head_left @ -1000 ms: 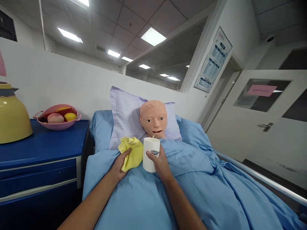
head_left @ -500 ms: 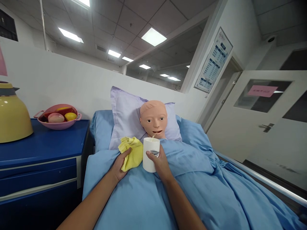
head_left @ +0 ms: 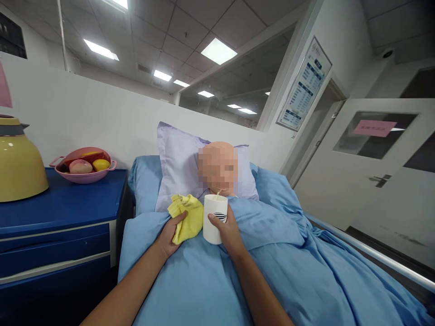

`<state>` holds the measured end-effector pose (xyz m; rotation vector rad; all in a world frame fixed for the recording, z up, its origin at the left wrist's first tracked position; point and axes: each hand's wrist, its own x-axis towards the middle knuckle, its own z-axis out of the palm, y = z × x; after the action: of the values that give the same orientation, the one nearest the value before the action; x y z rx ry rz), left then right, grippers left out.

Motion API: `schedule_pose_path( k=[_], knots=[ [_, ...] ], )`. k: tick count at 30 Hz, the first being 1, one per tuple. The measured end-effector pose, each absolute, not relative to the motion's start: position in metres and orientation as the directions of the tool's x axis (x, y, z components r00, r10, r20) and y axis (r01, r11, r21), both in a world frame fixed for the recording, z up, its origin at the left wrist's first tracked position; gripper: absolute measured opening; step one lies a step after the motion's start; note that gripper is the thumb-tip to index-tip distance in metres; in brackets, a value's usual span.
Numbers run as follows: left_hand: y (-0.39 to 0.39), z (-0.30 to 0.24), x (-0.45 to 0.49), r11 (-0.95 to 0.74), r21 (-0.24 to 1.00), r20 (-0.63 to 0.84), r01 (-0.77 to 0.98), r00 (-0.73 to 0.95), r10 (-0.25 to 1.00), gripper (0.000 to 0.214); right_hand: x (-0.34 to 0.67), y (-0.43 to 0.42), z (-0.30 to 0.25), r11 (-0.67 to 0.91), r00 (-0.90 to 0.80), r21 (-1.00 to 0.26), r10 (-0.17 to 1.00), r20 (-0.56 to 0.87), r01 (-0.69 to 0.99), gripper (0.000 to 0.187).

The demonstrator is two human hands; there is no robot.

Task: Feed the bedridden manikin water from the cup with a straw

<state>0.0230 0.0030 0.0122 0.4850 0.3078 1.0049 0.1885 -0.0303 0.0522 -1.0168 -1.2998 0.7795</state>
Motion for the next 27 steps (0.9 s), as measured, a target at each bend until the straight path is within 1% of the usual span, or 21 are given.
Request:
schedule_pose_path(
  k=[5,11,18,27],
  knots=[
    [0.0036,0.0094,0.0229,0.449,0.519,-0.02,-0.728,0.514,0.857,0.051,0.1889,-0.0296,0.0521,0.39,0.168,-0.917,0.902,0.398,0.077,0.053],
    [0.0019,0.0109,0.0225,0.441,0.527,-0.033,-0.726,0.502,0.864,0.051,0.1888,-0.0284,0.0523,0.37,0.23,-0.927,0.899,0.373,0.06,0.056],
    [0.0024,0.0105,0.0227,0.444,0.525,-0.044,-0.726,0.497,0.867,0.051,0.1892,-0.0267,0.0506,0.356,0.251,-0.934,0.902,0.351,0.025,0.058],
    [0.0025,0.0096,0.0228,0.44,0.543,-0.029,-0.715,0.508,0.861,0.049,0.1871,-0.0306,0.0513,0.394,0.216,-0.915,0.889,0.403,0.082,0.052]
  ],
)
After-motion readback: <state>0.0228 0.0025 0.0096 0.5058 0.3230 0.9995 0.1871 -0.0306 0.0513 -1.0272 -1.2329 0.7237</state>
